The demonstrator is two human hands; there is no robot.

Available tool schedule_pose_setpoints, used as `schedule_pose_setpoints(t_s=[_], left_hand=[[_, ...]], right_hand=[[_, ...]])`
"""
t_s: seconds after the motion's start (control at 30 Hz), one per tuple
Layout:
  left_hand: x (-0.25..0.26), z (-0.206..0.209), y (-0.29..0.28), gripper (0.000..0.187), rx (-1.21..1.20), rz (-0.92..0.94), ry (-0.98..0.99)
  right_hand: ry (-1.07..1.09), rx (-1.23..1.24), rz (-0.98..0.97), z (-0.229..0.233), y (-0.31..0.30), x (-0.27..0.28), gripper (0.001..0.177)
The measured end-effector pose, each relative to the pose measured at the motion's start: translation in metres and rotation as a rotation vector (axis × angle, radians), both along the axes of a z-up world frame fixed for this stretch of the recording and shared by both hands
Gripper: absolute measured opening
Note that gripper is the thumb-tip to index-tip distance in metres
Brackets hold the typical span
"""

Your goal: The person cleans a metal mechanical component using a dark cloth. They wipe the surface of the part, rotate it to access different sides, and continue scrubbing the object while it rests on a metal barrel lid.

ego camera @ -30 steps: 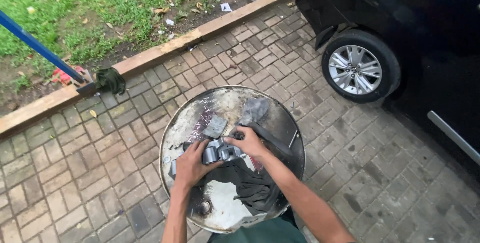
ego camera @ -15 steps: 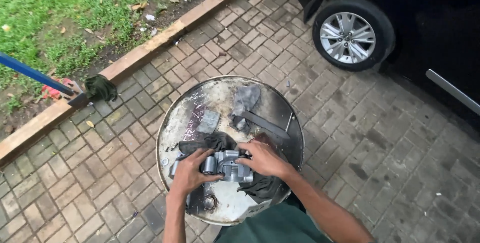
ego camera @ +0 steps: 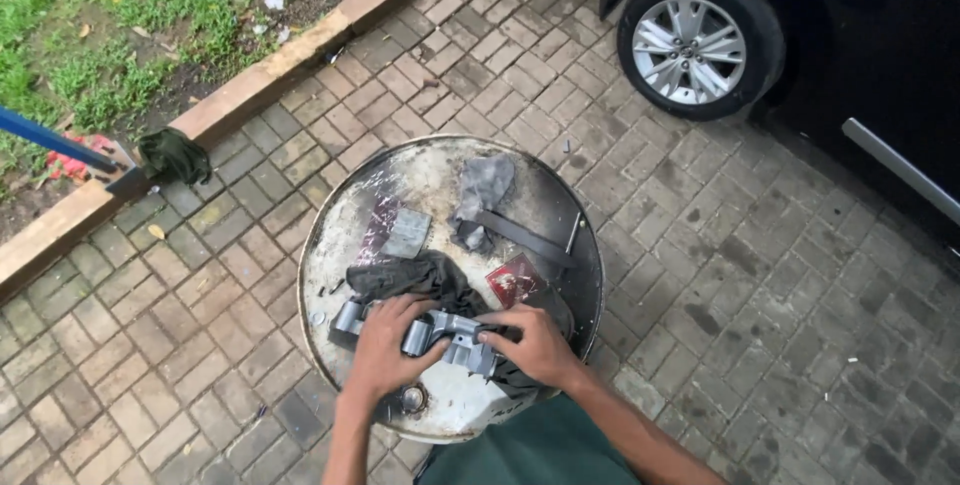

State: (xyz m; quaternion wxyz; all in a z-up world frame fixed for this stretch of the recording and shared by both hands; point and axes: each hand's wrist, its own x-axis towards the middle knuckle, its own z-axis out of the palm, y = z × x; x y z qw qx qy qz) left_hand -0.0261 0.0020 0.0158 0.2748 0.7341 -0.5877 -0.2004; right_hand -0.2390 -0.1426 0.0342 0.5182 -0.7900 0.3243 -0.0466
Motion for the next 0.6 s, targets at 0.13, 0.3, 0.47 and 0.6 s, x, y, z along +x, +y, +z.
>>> schedule_pose_setpoints(t_s=[0.13, 0.3, 0.47, 0.6], left_hand=[[-0.007, 0.000, 0.007, 0.056, -0.168, 0.063, -0.052], [-0.006, -0.026, 0.011, 0.072, -0.293, 0.100, 0.018], [-0.007, -0.040, 0.010, 0.078, -0.347, 0.141, 0.011], [-0.009, -0.049, 0.013, 0.077, -0.376, 0.156, -0.003]], right_hand=[[-0.172, 0.067, -0.107, 0.003, 0.004, -0.003, 0.023], [-0.159, 0.277, -0.029, -0.005, 0.005, -0.004, 0.026], [-0.100, 0.254, -0.015, -0.016, 0.000, 0.010, 0.031], [0.026, 0.167, 0.109, 0.021, -0.002, 0.028, 0.034]])
